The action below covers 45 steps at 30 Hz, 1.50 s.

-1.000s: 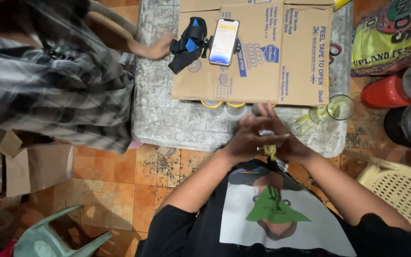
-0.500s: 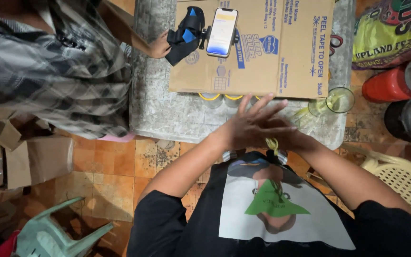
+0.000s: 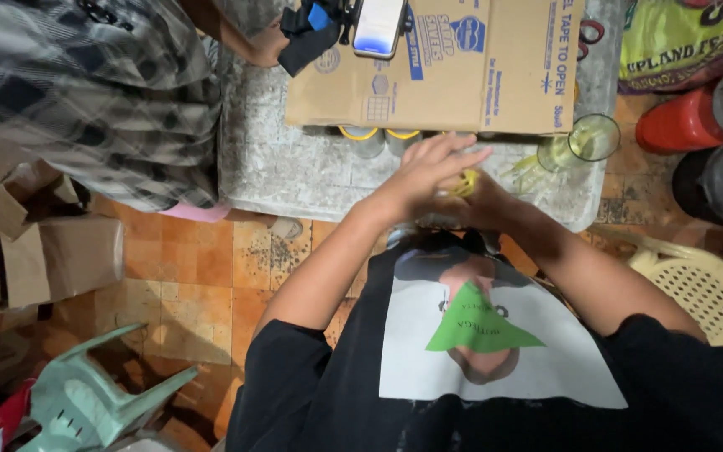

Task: Tying yellow strings around the openings of small plastic bags to seal them.

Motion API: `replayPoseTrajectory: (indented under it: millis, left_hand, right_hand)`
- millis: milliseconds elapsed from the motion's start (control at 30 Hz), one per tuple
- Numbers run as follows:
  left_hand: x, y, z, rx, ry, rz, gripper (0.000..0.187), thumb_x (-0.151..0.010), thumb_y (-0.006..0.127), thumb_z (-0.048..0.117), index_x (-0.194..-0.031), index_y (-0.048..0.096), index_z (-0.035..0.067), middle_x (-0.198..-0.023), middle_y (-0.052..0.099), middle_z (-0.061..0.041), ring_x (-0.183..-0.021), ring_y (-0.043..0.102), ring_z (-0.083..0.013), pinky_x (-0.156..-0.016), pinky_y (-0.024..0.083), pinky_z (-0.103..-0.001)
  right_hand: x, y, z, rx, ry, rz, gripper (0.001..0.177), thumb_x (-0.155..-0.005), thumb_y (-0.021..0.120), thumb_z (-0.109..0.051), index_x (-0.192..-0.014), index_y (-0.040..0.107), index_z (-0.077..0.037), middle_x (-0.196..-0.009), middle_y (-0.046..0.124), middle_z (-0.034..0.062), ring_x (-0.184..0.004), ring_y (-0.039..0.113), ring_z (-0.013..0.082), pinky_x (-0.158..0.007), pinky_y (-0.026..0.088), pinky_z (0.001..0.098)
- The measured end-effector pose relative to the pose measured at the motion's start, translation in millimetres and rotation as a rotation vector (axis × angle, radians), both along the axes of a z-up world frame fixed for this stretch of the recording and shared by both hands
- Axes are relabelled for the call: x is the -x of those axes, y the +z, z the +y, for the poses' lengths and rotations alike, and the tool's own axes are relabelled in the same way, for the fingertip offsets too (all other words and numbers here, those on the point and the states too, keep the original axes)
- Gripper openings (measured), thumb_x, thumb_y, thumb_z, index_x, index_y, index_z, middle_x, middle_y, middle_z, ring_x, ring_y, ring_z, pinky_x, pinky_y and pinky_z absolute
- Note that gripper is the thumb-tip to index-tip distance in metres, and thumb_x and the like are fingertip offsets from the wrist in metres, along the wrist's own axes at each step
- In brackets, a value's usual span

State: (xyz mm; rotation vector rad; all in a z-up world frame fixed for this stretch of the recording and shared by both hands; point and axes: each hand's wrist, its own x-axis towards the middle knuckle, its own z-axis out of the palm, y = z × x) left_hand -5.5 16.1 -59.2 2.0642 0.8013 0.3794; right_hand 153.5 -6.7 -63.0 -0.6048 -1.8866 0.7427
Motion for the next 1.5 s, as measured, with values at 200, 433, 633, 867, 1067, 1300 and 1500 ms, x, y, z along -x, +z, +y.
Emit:
replayPoseTrajectory:
  millis: [200,433,633,867,1067,1300,1500]
  left_hand:
    - [34,35,-2,0.129,0.159,-0.56,0.093,-0.075,0.088,0.06,-0.15,0.057,0.015,-0.153,0.055,-0.01,-0.148,0.044,-0.028,-0.128,0.024,-0.051]
    - [42,33,-8,-0.017,0.248,-0.472,0.04,-0.091,0.084,0.024,-0.128,0.073,0.014,-0.126,0.066,-0.007,-0.126,0.061,-0.0253,-0.116,0.042,-0.044]
    - [4,58,-23,-0.285,0.153,-0.396,0.035,-0.083,0.087,0.037,-0.111,0.079,0.018,-0.098,0.066,-0.006,-0.092,0.066,-0.0292,-0.092,0.053,-0.042]
    - [-16,84,-33,-0.356,0.318,-0.488,0.012,-0.094,0.077,0.023,-0.091,0.079,0.012,-0.089,0.071,-0.005,-0.082,0.067,-0.0284,-0.08,0.055,-0.039]
    - [-15,61,-44,-0.389,0.432,-0.492,0.008,-0.092,0.08,0.017,-0.09,0.079,0.009,-0.086,0.071,-0.006,-0.075,0.066,-0.0282,-0.074,0.053,-0.038]
    - [15,63,-106,-0.274,0.567,-0.536,0.029,-0.098,0.068,0.032,-0.087,0.079,0.007,-0.084,0.065,-0.01,-0.075,0.059,-0.0244,-0.076,0.05,-0.038]
    - [-21,-72,-154,0.356,0.368,0.083,0.027,-0.097,0.071,0.023,-0.101,0.077,-0.003,-0.095,0.074,-0.031,-0.098,0.068,-0.0529,-0.087,0.053,-0.058]
  right_hand:
    - [-26,-47,-3,0.296,0.083,-0.229,0.027,-0.098,0.066,-0.05,-0.103,0.079,-0.026,-0.12,0.074,-0.0061,-0.135,0.059,0.0232,-0.121,0.005,0.066]
    - [-24,-53,-4,0.239,0.035,-0.215,0.025,-0.098,0.073,-0.04,-0.109,0.075,-0.019,-0.126,0.073,-0.0008,-0.132,0.063,0.0217,-0.124,0.007,0.0594]
    - [-24,-72,0,0.185,-0.016,-0.226,0.05,-0.099,0.06,-0.058,-0.123,0.07,-0.015,-0.122,0.07,0.0107,-0.127,0.063,0.0352,-0.119,0.004,0.0736]
    - [-10,-41,-4,0.078,-0.149,-0.216,0.037,-0.093,0.069,-0.029,-0.126,0.069,-0.011,-0.132,0.07,0.011,-0.134,0.059,0.034,-0.118,0.006,0.0742]
    - [4,-93,0,0.054,-0.145,-0.127,0.031,-0.085,0.068,-0.019,-0.113,0.073,-0.006,-0.12,0.073,0.0125,-0.117,0.069,0.0335,-0.123,0.018,0.0656]
    - [-1,-46,-6,0.06,-0.154,-0.171,0.019,-0.087,0.068,-0.012,-0.105,0.07,-0.016,-0.122,0.072,0.0011,-0.13,0.062,0.0248,-0.123,0.001,0.0631]
    - [8,-66,0,0.112,-0.083,-0.146,0.016,-0.095,0.068,-0.032,-0.105,0.065,-0.019,-0.124,0.069,-0.0006,-0.126,0.063,0.026,-0.12,0.024,0.0603]
